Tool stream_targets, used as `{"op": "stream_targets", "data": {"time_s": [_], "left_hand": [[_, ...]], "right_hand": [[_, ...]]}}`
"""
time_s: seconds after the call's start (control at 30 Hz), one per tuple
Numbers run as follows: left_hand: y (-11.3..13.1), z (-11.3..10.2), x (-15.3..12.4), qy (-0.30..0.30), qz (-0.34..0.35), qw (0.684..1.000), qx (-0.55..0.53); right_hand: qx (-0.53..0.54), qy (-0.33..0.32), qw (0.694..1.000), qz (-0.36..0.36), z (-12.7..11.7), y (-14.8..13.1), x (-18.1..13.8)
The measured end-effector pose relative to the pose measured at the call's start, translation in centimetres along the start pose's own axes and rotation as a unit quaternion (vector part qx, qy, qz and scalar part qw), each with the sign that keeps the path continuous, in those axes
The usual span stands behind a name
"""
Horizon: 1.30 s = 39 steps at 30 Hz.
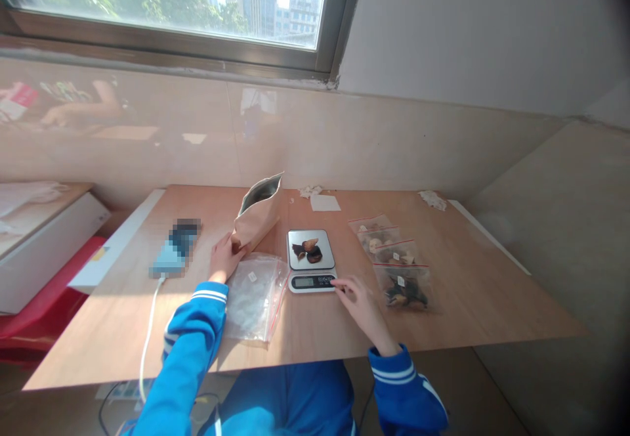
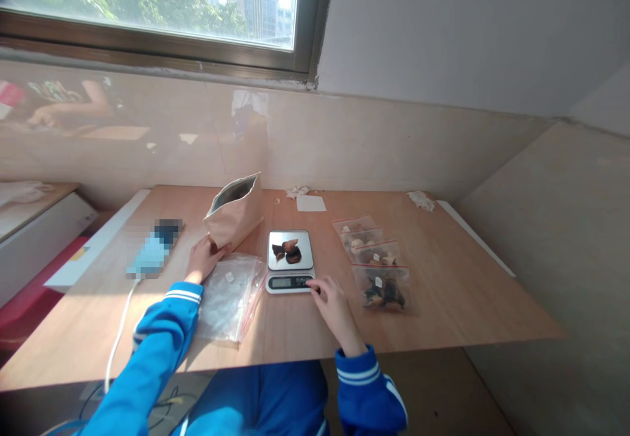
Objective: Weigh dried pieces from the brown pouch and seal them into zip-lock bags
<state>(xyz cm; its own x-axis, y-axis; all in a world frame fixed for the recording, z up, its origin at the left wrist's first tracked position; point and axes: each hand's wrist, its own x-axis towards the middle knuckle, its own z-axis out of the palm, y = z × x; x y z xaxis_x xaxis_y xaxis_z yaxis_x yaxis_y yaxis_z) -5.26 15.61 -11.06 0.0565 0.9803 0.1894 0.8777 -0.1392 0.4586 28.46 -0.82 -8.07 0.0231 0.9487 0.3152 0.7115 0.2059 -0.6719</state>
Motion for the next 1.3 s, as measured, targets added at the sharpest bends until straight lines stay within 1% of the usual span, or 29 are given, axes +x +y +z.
{"op": "stream_targets", "data": {"time_s": [0.1,0.13,0.2,0.23,0.3,0.4,0.47,0.5,0.57,0.6,0.67,0.77,0.83,0.87,0.93,1.0,1.03,1.13,1.17,1.2,1.27,1.3], "left_hand": [[-0.1,0.1,0.0,-0.001,-0.001,1.000,-0.004],[-0.1,0.1,0.0,-0.001,-0.001,1.000,-0.005],[-0.2,0.1,0.0,0.001,0.002,1.000,-0.008],[-0.2,0.1,0.0,0.002,0.003,1.000,-0.009],[-0.2,0.1,0.0,0.005,0.006,1.000,-0.009],[-0.2,0.1,0.0,0.005,0.003,1.000,-0.008],[-0.3,0.2,0.0,0.005,-0.004,1.000,-0.010],[-0.3,0.3,0.0,0.006,-0.009,1.000,-0.012],[-0.6,0.6,0.1,0.009,-0.016,1.000,-0.019],[-0.8,0.7,0.1,0.011,-0.016,0.999,-0.025],[-1.2,1.1,0.1,0.017,-0.009,0.999,-0.047],[-1.9,1.6,0.1,0.033,0.019,0.994,-0.104],[-2.2,1.8,0.1,0.046,0.042,0.987,-0.146],[-2.3,1.8,0.0,0.050,0.052,0.984,-0.163],[-2.3,1.8,0.0,0.056,0.061,0.979,-0.184],[-2.2,1.8,-0.1,0.055,0.066,0.977,-0.194],[-2.1,1.7,-0.2,0.055,0.067,0.976,-0.199],[-1.9,1.7,-0.3,0.057,0.065,0.973,-0.216],[-1.8,1.7,-0.3,0.059,0.063,0.971,-0.221],[-1.7,1.8,-0.4,0.061,0.061,0.970,-0.226],[-1.6,1.8,-0.5,0.066,0.060,0.968,-0.234],[-1.5,1.7,-0.6,0.068,0.063,0.967,-0.237]], "right_hand": [[0.032,0.046,0.998,0.023,0.0,-0.2,5.1],[0.056,0.043,0.997,0.035,0.1,-0.2,6.4],[0.106,0.027,0.992,0.059,0.3,-0.2,7.9],[0.123,0.026,0.990,0.068,0.4,-0.1,8.0],[0.127,0.053,0.987,0.080,0.6,0.3,6.7],[0.106,0.108,0.983,0.105,1.2,1.8,2.1],[0.092,0.123,0.979,0.136,1.7,2.8,-1.4],[0.079,0.127,0.979,0.140,2.0,3.1,-2.9],[0.063,0.123,0.982,0.131,2.2,2.7,-4.6],[0.062,0.117,0.984,0.119,2.0,2.0,-4.8],[0.081,0.102,0.988,0.083,1.4,-0.4,-3.6],[0.121,0.077,0.990,-0.016,0.2,-5.7,0.6],[0.124,0.044,0.986,-0.103,-0.2,-9.1,3.8],[0.111,0.026,0.983,-0.142,-0.2,-10.4,5.2],[0.053,-0.016,0.976,-0.208,0.0,-12.2,7.5],[-0.023,-0.054,0.970,-0.236,0.4,-12.9,9.0],[-0.063,-0.074,0.968,-0.231,0.6,-13.0,9.4],[-0.164,-0.155,0.962,-0.156,1.2,-13.0,10.1],[-0.180,-0.186,0.956,-0.137,1.6,-12.9,10.3],[-0.182,-0.213,0.950,-0.137,2.1,-12.8,10.5],[-0.155,-0.239,0.942,-0.180,3.6,-12.5,11.0],[-0.138,-0.235,0.939,-0.209,4.5,-12.4,11.2]]}}
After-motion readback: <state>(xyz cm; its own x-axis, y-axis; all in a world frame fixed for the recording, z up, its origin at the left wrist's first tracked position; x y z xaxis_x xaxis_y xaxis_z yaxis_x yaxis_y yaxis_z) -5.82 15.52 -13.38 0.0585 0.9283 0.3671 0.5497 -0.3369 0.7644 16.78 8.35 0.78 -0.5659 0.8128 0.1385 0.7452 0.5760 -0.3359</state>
